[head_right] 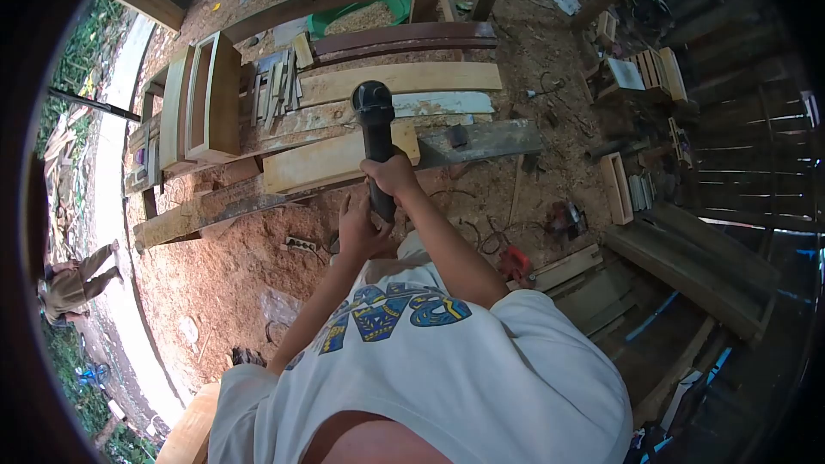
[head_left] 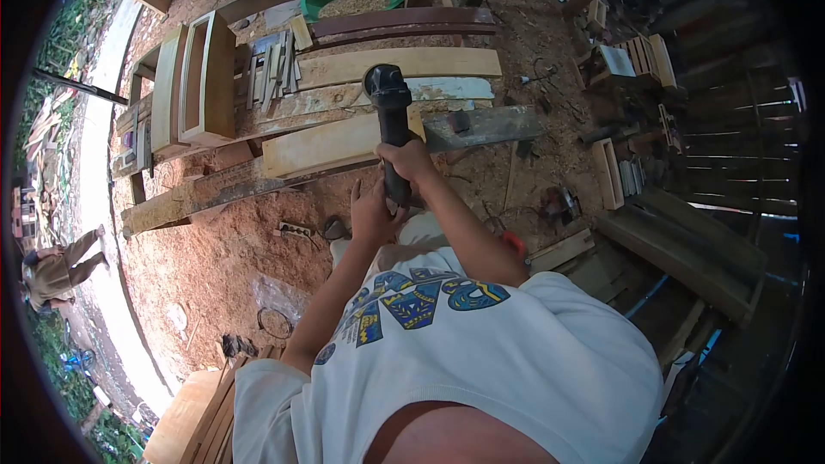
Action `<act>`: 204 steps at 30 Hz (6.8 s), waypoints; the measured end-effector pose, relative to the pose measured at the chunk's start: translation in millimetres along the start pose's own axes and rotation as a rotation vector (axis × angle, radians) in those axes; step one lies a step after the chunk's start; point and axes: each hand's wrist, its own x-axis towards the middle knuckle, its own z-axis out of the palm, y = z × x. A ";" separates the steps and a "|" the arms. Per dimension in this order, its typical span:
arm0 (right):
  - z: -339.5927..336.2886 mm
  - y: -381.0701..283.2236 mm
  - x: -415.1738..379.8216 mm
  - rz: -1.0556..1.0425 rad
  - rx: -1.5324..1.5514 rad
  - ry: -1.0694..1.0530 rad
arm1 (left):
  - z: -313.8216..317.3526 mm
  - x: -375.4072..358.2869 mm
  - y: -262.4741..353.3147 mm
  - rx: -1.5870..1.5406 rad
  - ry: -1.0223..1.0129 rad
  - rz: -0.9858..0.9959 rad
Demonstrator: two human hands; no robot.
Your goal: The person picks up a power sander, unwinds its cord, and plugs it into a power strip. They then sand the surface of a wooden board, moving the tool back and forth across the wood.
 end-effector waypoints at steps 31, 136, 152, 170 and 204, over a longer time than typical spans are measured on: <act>19.9 -32.1 -4.4 0.166 0.186 0.110 | -70.4 13.6 6.0 0.032 0.009 0.224; -162.4 79.7 69.2 0.187 0.163 0.208 | 147.3 238.2 -75.2 0.435 -0.508 -0.053; -141.4 80.5 61.6 0.252 0.155 0.112 | 119.9 165.6 -109.0 0.326 -0.344 0.121; -43.3 86.4 57.8 0.225 -0.017 0.013 | 73.4 107.8 -183.8 0.347 -0.156 -0.096; 32.9 80.7 33.3 0.267 0.000 0.098 | 42.0 101.7 -241.1 0.388 0.007 -0.202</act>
